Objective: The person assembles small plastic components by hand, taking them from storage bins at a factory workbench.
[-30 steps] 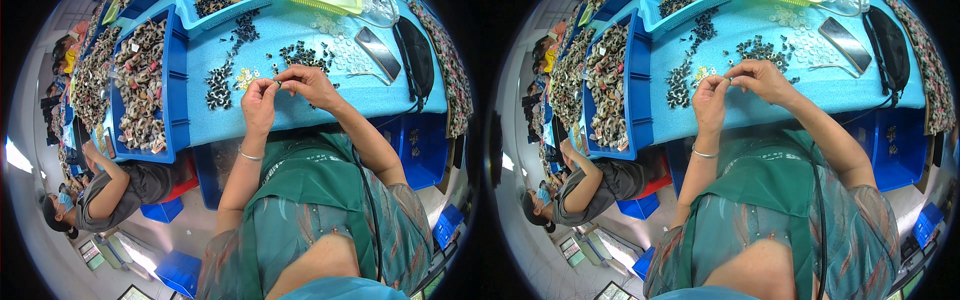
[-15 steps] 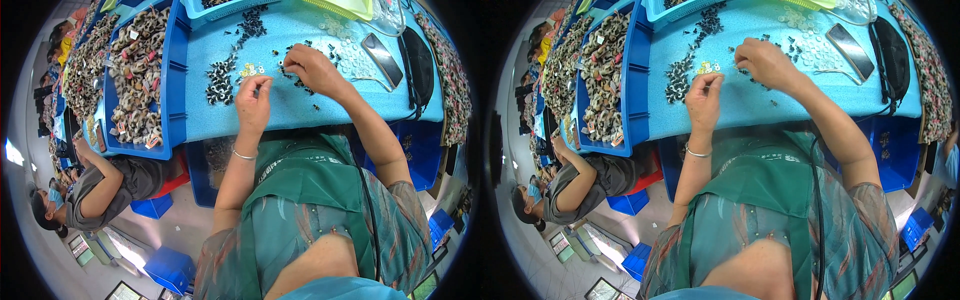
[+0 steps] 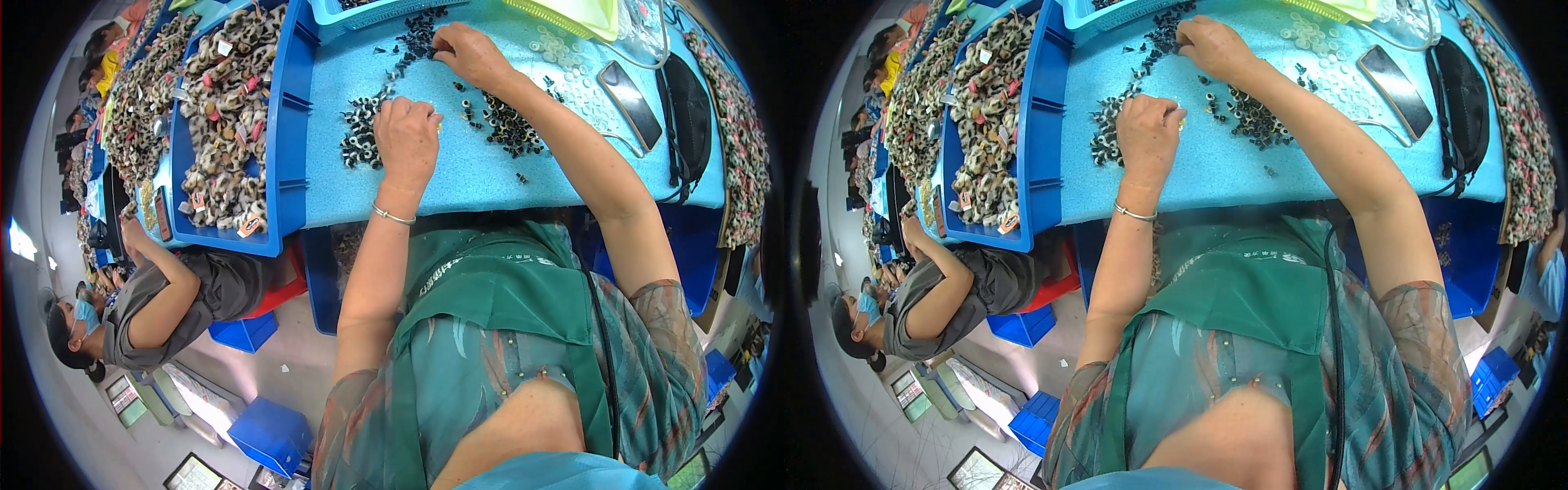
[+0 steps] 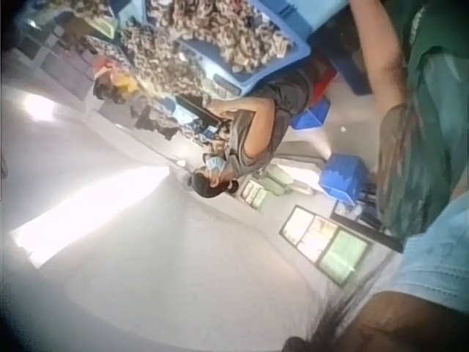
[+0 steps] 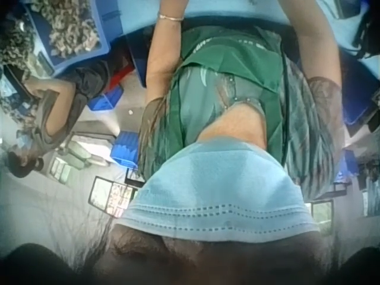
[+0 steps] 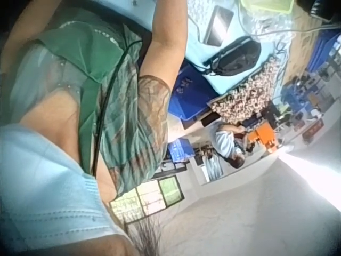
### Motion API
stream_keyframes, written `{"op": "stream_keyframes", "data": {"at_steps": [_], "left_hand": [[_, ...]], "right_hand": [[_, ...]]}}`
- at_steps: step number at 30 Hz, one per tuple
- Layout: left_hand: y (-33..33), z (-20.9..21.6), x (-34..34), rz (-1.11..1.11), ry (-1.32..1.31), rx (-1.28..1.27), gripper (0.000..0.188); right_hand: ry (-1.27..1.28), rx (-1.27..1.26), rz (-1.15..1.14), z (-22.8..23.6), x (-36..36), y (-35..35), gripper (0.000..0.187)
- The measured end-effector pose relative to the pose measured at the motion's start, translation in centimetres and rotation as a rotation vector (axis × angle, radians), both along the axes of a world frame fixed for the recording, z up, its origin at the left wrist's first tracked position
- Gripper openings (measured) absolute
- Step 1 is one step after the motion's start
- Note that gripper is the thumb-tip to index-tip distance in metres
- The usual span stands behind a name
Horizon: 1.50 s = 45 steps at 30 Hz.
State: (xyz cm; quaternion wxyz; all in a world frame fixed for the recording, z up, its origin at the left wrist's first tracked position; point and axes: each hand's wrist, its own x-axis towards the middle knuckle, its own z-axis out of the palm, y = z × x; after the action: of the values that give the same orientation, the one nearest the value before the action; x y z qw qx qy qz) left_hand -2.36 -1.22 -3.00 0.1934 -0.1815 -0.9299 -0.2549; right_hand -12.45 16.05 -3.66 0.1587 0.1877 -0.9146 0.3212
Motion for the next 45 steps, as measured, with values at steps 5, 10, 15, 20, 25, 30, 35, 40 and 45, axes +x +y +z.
{"op": "stream_keyframes", "data": {"at_steps": [5, 10, 15, 20, 25, 30, 35, 40, 45], "left_hand": [[0.4, 0.5, 0.0, -0.009, 0.008, -0.071, 0.012], [-0.2, 0.4, 0.2, -0.03, 0.014, 0.066, 0.01], [-0.8, 1.7, 0.7, 0.014, -0.387, 0.666, 0.01], [-1.1, 2.6, 1.3, -0.237, -0.845, 1.435, 0.009], [-0.4, 3.1, 2.0, -0.305, -0.987, 1.539, 0.01], [0.2, 3.5, 2.5, -0.322, -1.079, 1.622, 0.011], [1.1, 3.6, 3.8, -0.205, -0.885, 1.426, 0.016], [1.8, 2.2, 4.9, -0.229, -1.027, 1.57, 0.019], [2.0, 1.9, 5.5, -0.238, -1.163, 1.602, 0.02]], "right_hand": [[0.002, 0.041, 0.016, 0.0, -0.8, 0.2, 0.015], [-0.016, -0.024, 0.067, 1.4, 1.0, 0.8, 0.014], [-0.398, -0.381, 0.137, 4.7, 6.7, 1.8, 0.014], [-0.349, -0.44, 0.232, 5.9, 10.7, 1.7, 0.011], [-0.155, -0.384, 0.299, 5.9, 11.7, 1.5, 0.009], [-0.163, -0.404, 0.304, 6.5, 12.2, 1.5, 0.01], [-0.107, -0.368, 0.301, 7.2, 13.2, 1.8, 0.011], [-0.032, -0.296, 0.307, 6.6, 13.8, 1.9, 0.013], [0.106, -0.082, 0.313, 5.9, 13.3, 2.4, 0.011]]}}
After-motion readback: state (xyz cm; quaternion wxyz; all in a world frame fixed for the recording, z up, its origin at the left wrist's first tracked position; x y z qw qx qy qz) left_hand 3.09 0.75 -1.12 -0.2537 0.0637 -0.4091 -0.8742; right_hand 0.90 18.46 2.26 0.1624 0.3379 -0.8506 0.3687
